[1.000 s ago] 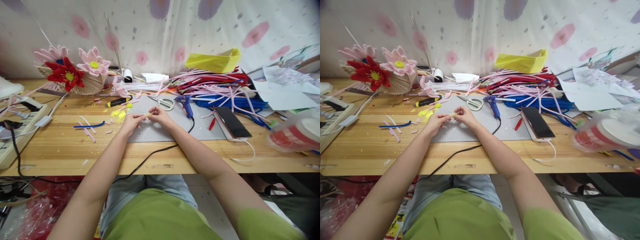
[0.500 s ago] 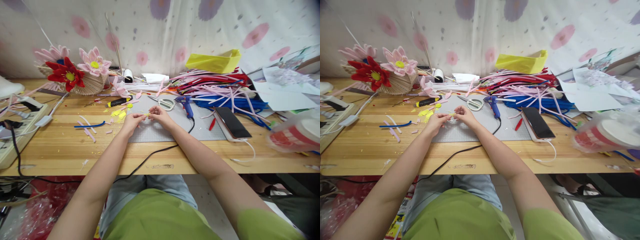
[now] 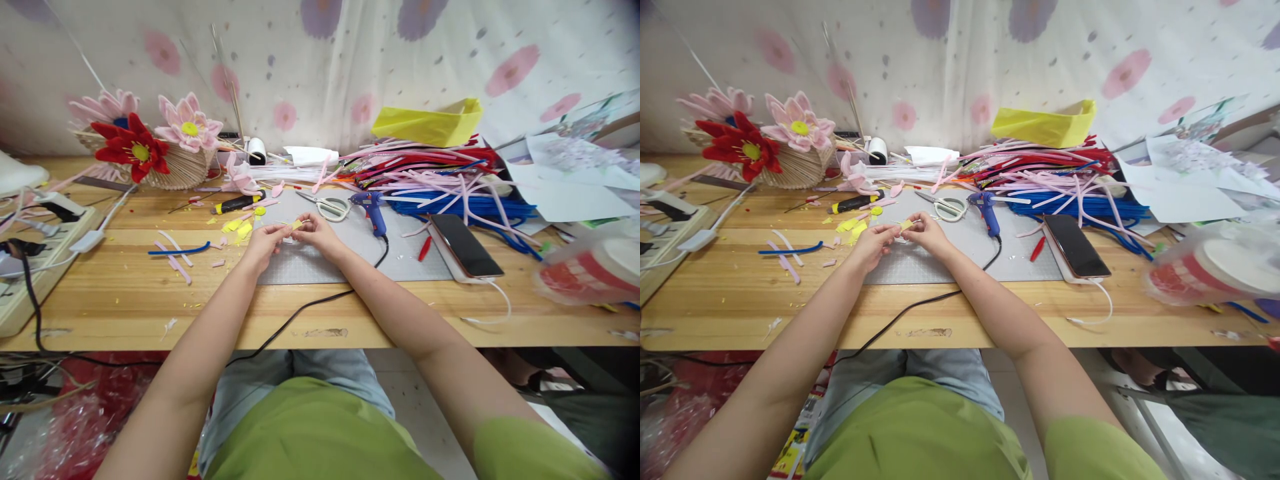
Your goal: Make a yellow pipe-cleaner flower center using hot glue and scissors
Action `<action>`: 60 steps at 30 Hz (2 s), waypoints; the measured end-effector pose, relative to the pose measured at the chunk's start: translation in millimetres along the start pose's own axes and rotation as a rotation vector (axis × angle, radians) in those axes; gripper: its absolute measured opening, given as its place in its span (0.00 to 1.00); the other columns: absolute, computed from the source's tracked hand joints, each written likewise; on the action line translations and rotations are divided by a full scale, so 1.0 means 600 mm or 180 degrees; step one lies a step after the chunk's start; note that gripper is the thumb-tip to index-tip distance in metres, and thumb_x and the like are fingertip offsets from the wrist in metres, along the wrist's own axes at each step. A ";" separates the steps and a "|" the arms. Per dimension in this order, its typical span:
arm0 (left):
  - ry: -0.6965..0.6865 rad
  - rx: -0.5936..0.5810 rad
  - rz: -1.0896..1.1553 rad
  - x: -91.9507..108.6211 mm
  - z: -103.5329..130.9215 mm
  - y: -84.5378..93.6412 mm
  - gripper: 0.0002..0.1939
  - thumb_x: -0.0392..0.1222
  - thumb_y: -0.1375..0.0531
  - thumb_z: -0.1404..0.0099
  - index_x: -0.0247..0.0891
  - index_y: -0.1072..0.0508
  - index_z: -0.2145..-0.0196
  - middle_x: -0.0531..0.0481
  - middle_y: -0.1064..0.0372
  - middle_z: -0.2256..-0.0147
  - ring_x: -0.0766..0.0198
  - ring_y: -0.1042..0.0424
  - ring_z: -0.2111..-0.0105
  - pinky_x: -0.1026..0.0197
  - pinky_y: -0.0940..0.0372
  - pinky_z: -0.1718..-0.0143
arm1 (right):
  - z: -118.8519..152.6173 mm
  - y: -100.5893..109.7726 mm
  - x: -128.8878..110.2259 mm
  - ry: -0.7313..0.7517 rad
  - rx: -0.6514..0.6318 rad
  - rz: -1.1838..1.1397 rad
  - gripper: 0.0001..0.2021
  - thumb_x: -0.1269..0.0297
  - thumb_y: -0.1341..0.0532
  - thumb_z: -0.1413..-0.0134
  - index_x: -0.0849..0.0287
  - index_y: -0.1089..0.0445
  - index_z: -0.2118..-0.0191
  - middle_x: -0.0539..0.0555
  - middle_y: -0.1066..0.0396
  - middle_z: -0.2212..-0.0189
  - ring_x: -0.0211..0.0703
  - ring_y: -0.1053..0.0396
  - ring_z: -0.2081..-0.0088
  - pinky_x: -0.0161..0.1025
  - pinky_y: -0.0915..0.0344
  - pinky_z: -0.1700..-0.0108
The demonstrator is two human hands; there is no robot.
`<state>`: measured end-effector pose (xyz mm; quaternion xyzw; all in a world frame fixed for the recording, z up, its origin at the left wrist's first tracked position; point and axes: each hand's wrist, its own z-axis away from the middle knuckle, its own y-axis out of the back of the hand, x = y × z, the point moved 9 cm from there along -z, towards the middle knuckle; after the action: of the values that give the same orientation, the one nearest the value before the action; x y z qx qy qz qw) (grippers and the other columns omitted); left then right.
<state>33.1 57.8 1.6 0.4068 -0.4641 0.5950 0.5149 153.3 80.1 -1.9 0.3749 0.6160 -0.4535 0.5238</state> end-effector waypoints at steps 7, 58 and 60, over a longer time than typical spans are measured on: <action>0.0016 -0.0074 0.0024 0.003 0.001 -0.001 0.14 0.45 0.33 0.60 0.32 0.26 0.78 0.51 0.33 0.77 0.74 0.44 0.80 0.71 0.54 0.85 | 0.005 0.002 -0.003 -0.0049 0.0012 -0.0006 0.23 0.63 0.32 0.69 0.57 0.42 0.65 0.42 0.30 0.78 0.32 0.34 0.75 0.33 0.39 0.68; -0.0154 0.0394 -0.0034 -0.001 -0.007 0.010 0.14 0.41 0.31 0.60 0.34 0.33 0.82 0.56 0.41 0.84 0.75 0.45 0.83 0.70 0.54 0.85 | -0.005 0.018 -0.008 0.0133 0.0300 0.0156 0.21 0.57 0.33 0.65 0.55 0.42 0.65 0.44 0.31 0.77 0.35 0.31 0.72 0.35 0.35 0.67; -0.0170 0.0433 -0.0068 -0.001 -0.007 0.011 0.14 0.41 0.31 0.60 0.34 0.33 0.82 0.56 0.41 0.84 0.75 0.45 0.83 0.70 0.54 0.85 | -0.008 0.020 -0.005 0.0167 0.0345 0.0190 0.22 0.57 0.32 0.66 0.55 0.42 0.66 0.44 0.31 0.77 0.34 0.32 0.73 0.35 0.36 0.68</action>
<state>26.8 61.6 -0.9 0.4615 -0.4317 0.6086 0.4798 163.4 88.6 -0.4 0.4327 0.5926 -0.4604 0.4996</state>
